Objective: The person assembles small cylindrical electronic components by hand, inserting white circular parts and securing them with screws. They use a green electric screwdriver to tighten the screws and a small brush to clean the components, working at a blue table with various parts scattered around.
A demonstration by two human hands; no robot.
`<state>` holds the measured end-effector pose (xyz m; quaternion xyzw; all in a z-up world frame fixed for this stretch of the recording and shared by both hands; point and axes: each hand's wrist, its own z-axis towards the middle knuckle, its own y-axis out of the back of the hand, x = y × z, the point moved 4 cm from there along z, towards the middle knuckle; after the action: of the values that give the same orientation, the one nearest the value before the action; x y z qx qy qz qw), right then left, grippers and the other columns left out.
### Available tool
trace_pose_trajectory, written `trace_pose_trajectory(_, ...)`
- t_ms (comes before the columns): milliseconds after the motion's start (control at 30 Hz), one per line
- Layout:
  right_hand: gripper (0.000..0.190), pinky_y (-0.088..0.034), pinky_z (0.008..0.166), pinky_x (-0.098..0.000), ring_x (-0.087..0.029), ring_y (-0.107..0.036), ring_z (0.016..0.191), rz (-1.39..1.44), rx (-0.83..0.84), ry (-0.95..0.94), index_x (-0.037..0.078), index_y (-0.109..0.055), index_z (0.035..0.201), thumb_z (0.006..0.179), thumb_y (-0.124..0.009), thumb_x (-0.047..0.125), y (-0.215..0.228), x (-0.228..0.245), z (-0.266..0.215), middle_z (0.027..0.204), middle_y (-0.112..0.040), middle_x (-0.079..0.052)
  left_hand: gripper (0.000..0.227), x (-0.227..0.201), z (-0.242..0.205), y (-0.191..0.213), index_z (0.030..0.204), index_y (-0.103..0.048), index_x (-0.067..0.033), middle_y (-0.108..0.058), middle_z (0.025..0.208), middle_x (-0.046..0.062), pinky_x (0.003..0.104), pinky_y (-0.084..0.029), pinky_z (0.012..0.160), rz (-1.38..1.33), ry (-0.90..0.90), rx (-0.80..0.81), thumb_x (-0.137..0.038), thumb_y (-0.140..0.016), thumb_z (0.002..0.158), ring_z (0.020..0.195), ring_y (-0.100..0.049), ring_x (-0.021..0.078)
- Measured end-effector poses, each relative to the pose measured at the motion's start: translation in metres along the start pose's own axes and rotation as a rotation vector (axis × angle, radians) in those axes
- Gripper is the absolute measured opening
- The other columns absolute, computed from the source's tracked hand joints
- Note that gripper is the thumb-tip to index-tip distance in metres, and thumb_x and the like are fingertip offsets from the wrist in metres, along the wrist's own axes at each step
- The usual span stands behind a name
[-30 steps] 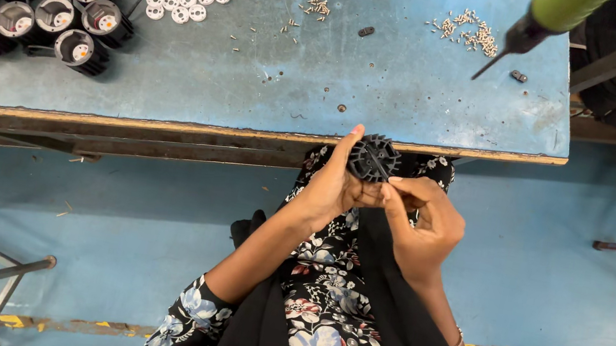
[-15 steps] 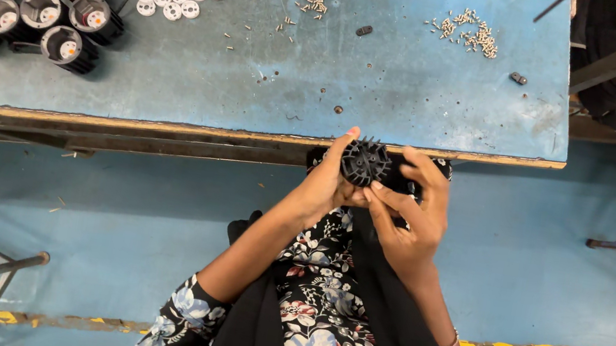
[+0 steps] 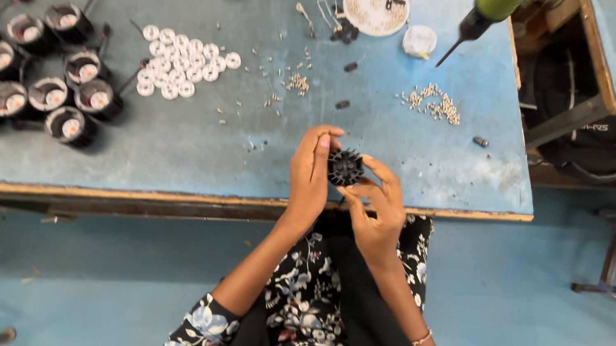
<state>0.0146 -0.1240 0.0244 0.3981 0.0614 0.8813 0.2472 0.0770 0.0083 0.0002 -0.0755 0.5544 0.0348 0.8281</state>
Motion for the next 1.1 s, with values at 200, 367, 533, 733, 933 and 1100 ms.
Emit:
trace_pose_trajectory(200,0.011,-0.055,0.092,-0.037,-0.029,-0.068,0.11,-0.033,0.064,-0.105,0.001,-0.07,0.089,0.083,-0.079,-0.001,-0.024,-0.024,0.003,0.131,-0.065,-0.017,0.037,-0.015,0.003,0.028,0.126,-0.066,-0.002,-0.074,0.112,0.017,0.032,-0.055,0.093,0.214,0.086,0.199,-0.028,-0.065,0.1,0.104,-0.074,0.0247)
trace_pose_trajectory(367,0.01,-0.053,0.095,-0.0381,-0.032,-0.064,0.117,-0.078,0.129,-0.075,0.0,-0.066,0.09,0.083,-0.073,-0.001,-0.028,-0.024,0.002,0.132,-0.061,-0.019,0.053,-0.015,0.005,0.031,0.127,-0.068,-0.0022,-0.073,0.118,0.018,0.036,-0.054,0.097,0.31,0.009,0.206,-0.025,-0.083,0.081,0.11,-0.071,0.0311)
trace_pose_trajectory(533,0.012,-0.052,0.095,-0.0387,-0.031,-0.063,0.117,-0.07,0.197,-0.124,0.0,-0.065,0.085,0.08,-0.077,0.001,-0.025,-0.03,0.003,0.132,-0.06,-0.017,0.056,-0.012,0.006,0.035,0.13,-0.065,-0.0021,-0.069,0.126,0.018,0.037,-0.052,0.101,0.312,-0.004,0.27,-0.022,-0.084,0.081,0.116,-0.069,0.032)
trace_pose_trajectory(733,0.015,-0.052,0.094,-0.0386,-0.03,-0.063,0.114,-0.09,0.264,-0.145,0.001,-0.066,0.085,0.079,-0.079,0.004,-0.024,-0.023,0.011,0.132,-0.057,-0.017,0.059,-0.013,0.005,0.037,0.136,-0.061,-0.0032,-0.066,0.132,0.016,0.037,-0.051,0.104,0.262,0.005,0.325,-0.014,-0.081,0.081,0.121,-0.066,0.0312)
trace_pose_trajectory(933,0.01,-0.048,0.099,-0.0386,-0.029,-0.061,0.116,-0.032,0.255,-0.138,0.003,-0.071,0.093,0.084,-0.075,0.007,-0.008,0.005,0.035,0.126,-0.063,-0.016,0.061,-0.013,0.007,0.037,0.137,-0.06,-0.0052,-0.065,0.133,0.015,0.037,-0.05,0.105,0.305,0.011,0.337,-0.014,-0.082,0.08,0.123,-0.064,0.0318)
trace_pose_trajectory(1100,0.015,-0.052,0.074,-0.0342,-0.021,-0.065,0.081,-0.069,0.125,-0.149,0.003,-0.073,0.108,0.095,-0.069,0.008,-0.036,-0.032,0.101,0.103,-0.071,-0.009,0.062,-0.012,0.006,0.037,0.137,-0.06,-0.0056,-0.064,0.135,0.015,0.038,-0.048,0.106,0.345,0.019,0.341,-0.018,-0.082,0.081,0.125,-0.061,0.0324)
